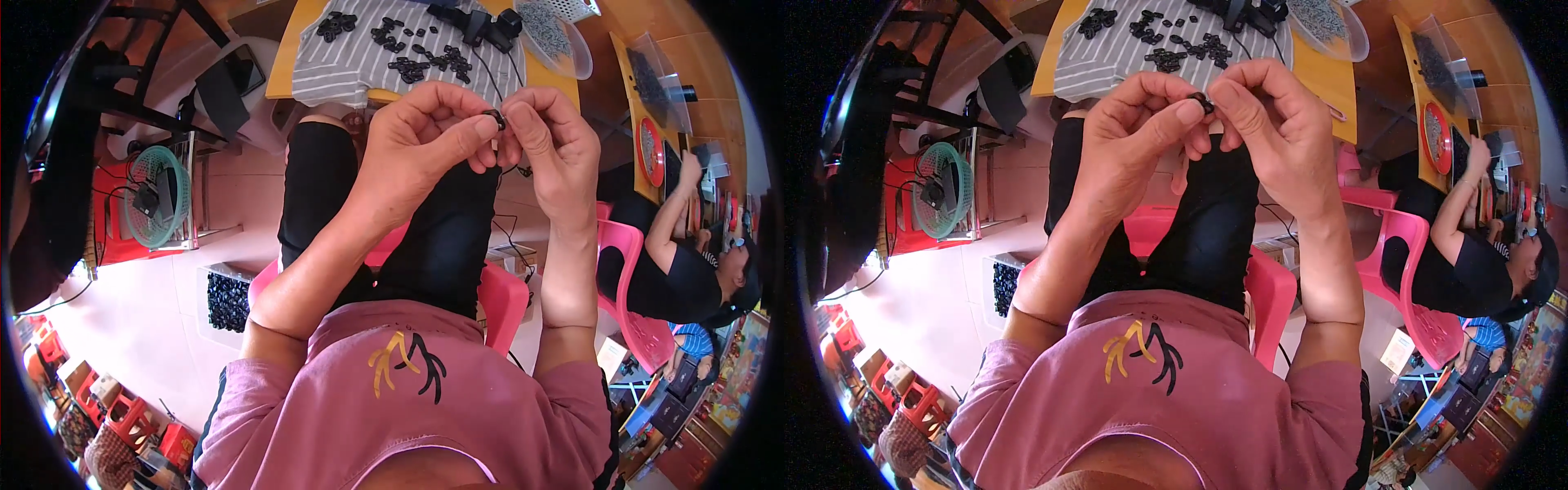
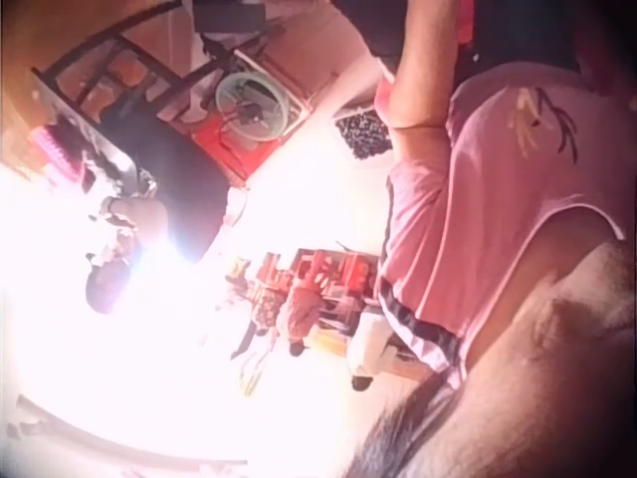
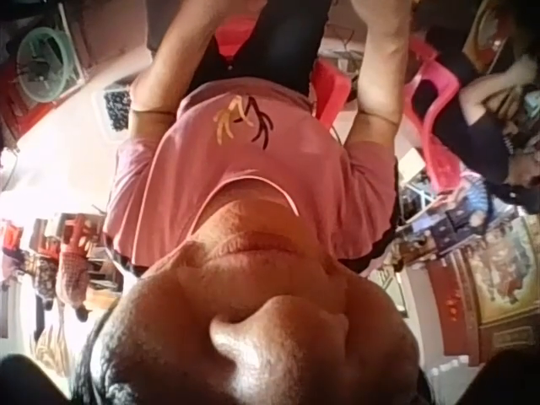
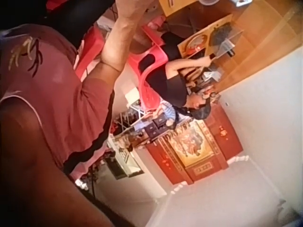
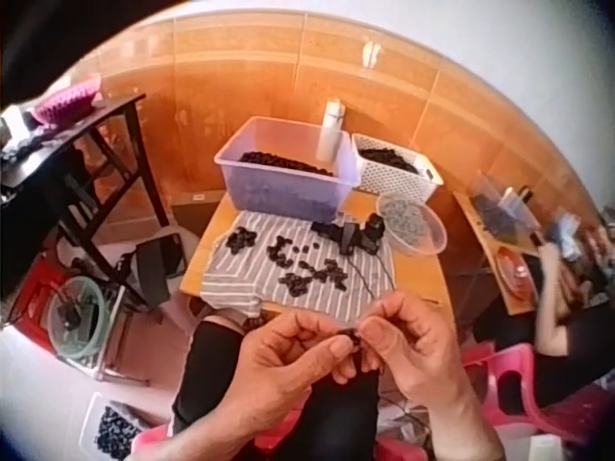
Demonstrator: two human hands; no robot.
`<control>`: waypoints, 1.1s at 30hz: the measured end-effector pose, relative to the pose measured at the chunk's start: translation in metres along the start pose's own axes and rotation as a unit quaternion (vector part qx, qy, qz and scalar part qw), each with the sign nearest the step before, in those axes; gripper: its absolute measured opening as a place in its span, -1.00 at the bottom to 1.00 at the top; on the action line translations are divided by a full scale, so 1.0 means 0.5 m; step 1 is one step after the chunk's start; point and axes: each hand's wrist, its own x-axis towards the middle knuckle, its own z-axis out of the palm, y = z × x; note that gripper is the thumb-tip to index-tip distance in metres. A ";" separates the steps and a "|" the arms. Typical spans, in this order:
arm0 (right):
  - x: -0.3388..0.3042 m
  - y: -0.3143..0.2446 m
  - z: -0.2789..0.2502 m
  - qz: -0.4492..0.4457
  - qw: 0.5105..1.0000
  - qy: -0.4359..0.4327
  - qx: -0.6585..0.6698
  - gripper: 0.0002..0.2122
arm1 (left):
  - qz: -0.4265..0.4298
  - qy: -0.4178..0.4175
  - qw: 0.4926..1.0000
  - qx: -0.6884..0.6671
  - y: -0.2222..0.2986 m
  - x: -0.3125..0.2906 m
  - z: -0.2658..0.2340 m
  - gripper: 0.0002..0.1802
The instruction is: Manually assemble small plastic components and metal rings at a workstation.
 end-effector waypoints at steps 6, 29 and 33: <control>-0.018 -0.018 0.000 -0.014 1.000 0.008 -0.027 -0.86 | -0.011 -0.006 1.000 -0.021 0.012 -0.017 0.013 -0.82; -0.027 0.030 0.004 -0.011 0.996 0.050 -0.079 -0.85 | 0.022 0.032 0.997 0.066 -0.027 -0.002 0.007 -0.87; -0.026 0.025 -0.007 0.044 0.999 0.026 0.016 -0.83 | -0.019 -0.007 1.000 0.005 -0.025 0.006 -0.014 -0.84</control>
